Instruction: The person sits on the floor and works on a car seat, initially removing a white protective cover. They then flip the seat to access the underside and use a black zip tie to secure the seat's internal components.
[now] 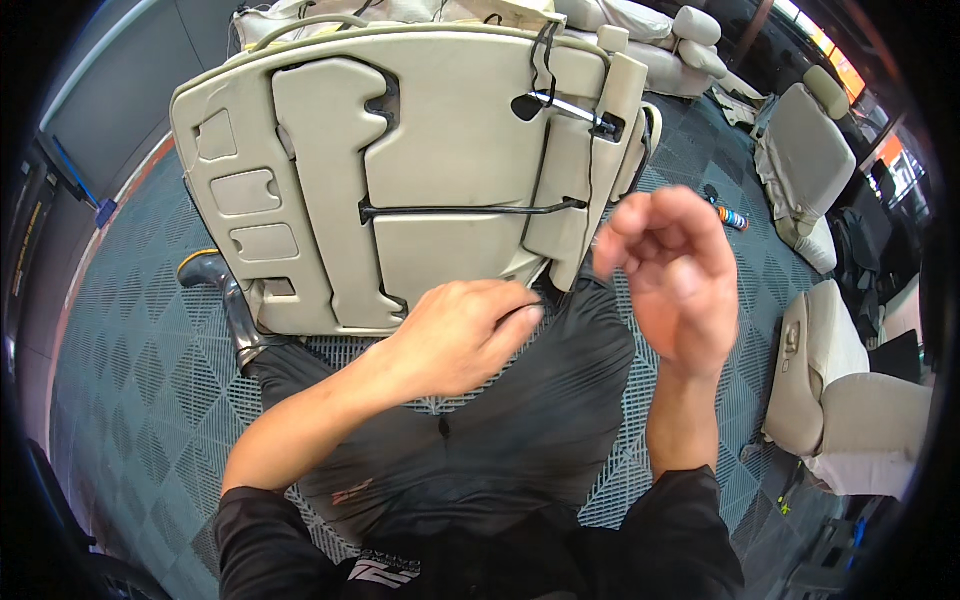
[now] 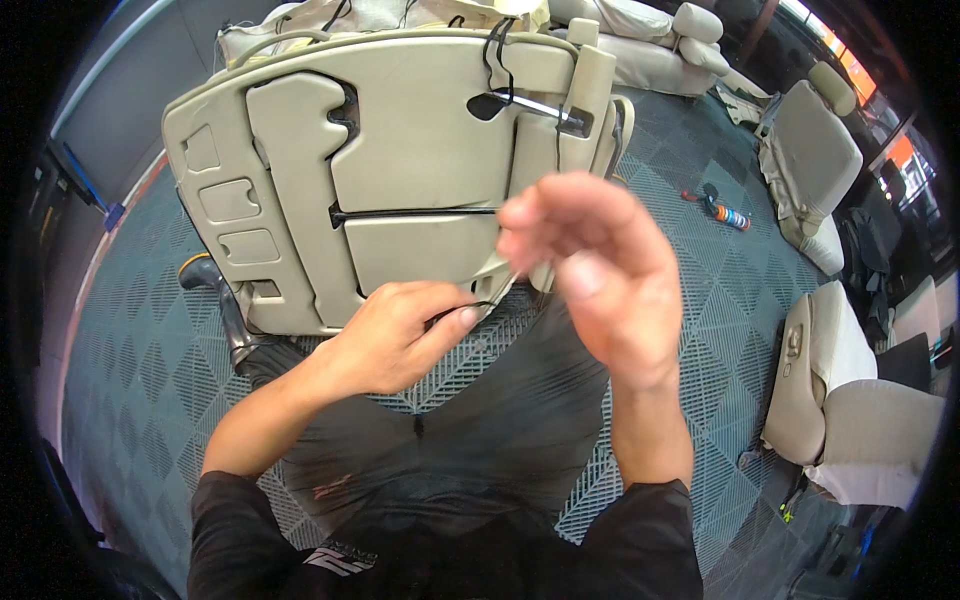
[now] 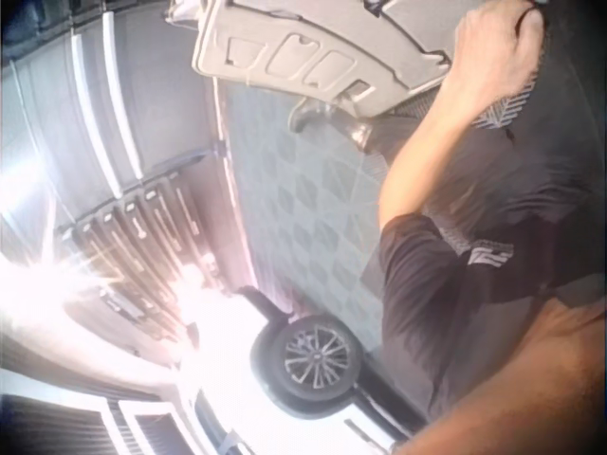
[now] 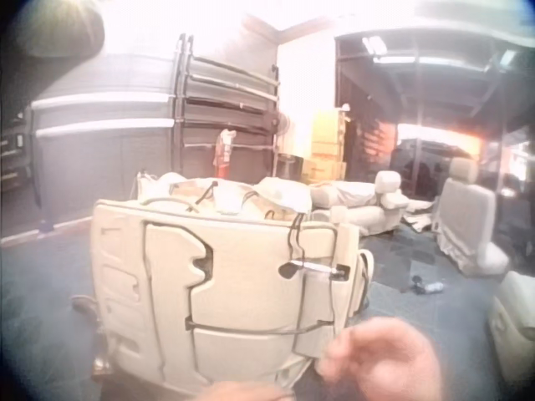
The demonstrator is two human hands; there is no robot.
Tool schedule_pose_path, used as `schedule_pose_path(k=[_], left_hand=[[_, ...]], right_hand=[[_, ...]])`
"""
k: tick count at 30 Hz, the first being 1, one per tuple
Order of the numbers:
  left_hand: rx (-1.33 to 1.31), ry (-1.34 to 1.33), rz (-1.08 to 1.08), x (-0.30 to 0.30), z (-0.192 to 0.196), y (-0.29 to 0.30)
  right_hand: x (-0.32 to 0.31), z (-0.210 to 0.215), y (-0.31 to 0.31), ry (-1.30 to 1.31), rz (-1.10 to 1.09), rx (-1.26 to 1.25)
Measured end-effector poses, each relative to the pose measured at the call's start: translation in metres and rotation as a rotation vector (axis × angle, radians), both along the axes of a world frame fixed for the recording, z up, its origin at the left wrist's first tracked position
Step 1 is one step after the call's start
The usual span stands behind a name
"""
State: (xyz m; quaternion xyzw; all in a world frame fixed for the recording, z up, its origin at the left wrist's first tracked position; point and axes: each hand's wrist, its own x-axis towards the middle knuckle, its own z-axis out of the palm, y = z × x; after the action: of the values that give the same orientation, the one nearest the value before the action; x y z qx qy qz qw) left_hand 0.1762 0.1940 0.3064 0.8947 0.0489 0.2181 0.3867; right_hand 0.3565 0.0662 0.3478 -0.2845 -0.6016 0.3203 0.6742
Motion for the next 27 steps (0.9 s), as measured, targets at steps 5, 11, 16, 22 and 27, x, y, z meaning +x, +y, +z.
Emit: schedule_pose_path(k=[5, 11, 16, 22, 27], left_hand=[[0.092, -0.144, -0.012, 0.038, 0.024, 0.008], [-0.615, 0.027, -0.121, 0.092, -0.003, 0.031], [-1.198, -0.198, 0.004, 0.156, -0.016, 0.052], [-1.5, -0.415, -0.081, 0.203, -0.036, 0.061], [-1.451, -0.493, -0.07, 0.224, -0.04, 0.071]], right_hand=[[-0.01, -0.012, 0.001, -0.137, -0.339, -0.581], [0.062, 0.008, 0.0, -0.644, -0.598, -0.672], [0.11, 0.039, 0.053, -1.045, -1.301, -0.348], [0.126, 0.014, 0.139, -1.226, -1.185, -0.575], [0.156, 0.021, 0.153, -0.933, -0.709, -0.856]])
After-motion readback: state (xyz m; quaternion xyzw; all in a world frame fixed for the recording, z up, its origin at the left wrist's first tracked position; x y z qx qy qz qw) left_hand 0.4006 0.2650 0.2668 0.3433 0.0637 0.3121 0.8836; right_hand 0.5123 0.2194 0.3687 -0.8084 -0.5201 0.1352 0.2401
